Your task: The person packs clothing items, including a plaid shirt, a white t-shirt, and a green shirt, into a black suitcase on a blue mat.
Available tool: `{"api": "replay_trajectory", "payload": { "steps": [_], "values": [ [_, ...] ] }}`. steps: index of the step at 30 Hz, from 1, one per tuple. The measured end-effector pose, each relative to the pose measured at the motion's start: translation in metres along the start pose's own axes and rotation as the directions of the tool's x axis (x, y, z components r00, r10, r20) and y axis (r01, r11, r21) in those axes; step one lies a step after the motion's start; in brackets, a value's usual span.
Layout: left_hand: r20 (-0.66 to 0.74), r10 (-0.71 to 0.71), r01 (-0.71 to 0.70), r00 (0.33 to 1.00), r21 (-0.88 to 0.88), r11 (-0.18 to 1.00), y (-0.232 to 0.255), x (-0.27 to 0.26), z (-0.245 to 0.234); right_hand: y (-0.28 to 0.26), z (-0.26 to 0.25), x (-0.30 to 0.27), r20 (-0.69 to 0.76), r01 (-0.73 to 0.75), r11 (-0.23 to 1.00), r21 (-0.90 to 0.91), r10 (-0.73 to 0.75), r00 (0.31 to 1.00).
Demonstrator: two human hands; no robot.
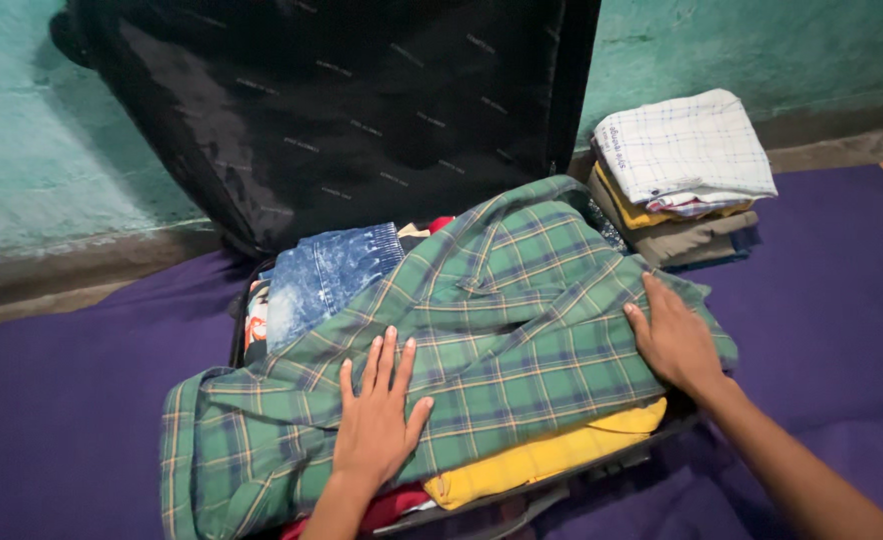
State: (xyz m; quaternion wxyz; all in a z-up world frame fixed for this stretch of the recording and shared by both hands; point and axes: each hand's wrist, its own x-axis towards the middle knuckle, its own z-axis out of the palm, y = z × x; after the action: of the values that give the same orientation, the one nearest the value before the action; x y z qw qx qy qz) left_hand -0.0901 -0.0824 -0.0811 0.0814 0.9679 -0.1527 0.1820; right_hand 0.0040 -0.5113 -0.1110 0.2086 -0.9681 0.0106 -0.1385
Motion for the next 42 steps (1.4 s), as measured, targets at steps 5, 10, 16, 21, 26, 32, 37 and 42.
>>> {"api": "replay_trajectory", "payload": {
  "steps": [5,10,16,21,26,32,37,42],
  "values": [
    [0.289,-0.032,0.071,0.957,-0.125,0.990,0.002,0.022,-0.046,-0.021,-0.013,0.011,0.098,-0.161,0.985,-0.065,0.167,0.981],
    [-0.048,-0.064,0.055,0.997,-0.173,0.983,-0.029,0.072,-0.079,-0.091,-0.030,0.012,-0.154,0.024,0.997,0.067,-0.014,0.988],
    [0.202,-0.358,0.390,0.912,-0.150,0.909,-0.080,0.130,-0.023,-0.192,-0.025,0.016,-0.224,0.346,0.932,0.106,-0.316,0.922],
    [0.073,-0.330,0.338,0.941,-0.133,0.932,-0.076,0.126,0.001,-0.234,-0.004,0.032,-0.096,0.467,0.876,0.122,-0.458,0.884],
    [0.140,-0.386,0.408,0.912,-0.423,0.809,-0.071,0.132,-0.005,-0.223,0.039,0.031,0.167,0.538,0.837,0.099,-0.547,0.820],
    [0.241,-0.201,0.292,0.950,-0.449,0.844,-0.066,0.148,-0.013,-0.222,0.043,0.038,0.175,0.553,0.815,0.176,-0.578,0.797],
    [-0.225,-0.020,-0.066,0.974,-0.370,0.927,-0.038,0.146,-0.032,-0.252,0.009,0.048,-0.146,0.680,0.684,0.263,-0.669,0.729],
    [-0.343,0.162,-0.238,0.925,-0.192,0.952,-0.018,0.130,-0.048,-0.261,0.010,0.080,0.175,0.732,0.676,0.081,-0.733,0.657]
  ]
}}
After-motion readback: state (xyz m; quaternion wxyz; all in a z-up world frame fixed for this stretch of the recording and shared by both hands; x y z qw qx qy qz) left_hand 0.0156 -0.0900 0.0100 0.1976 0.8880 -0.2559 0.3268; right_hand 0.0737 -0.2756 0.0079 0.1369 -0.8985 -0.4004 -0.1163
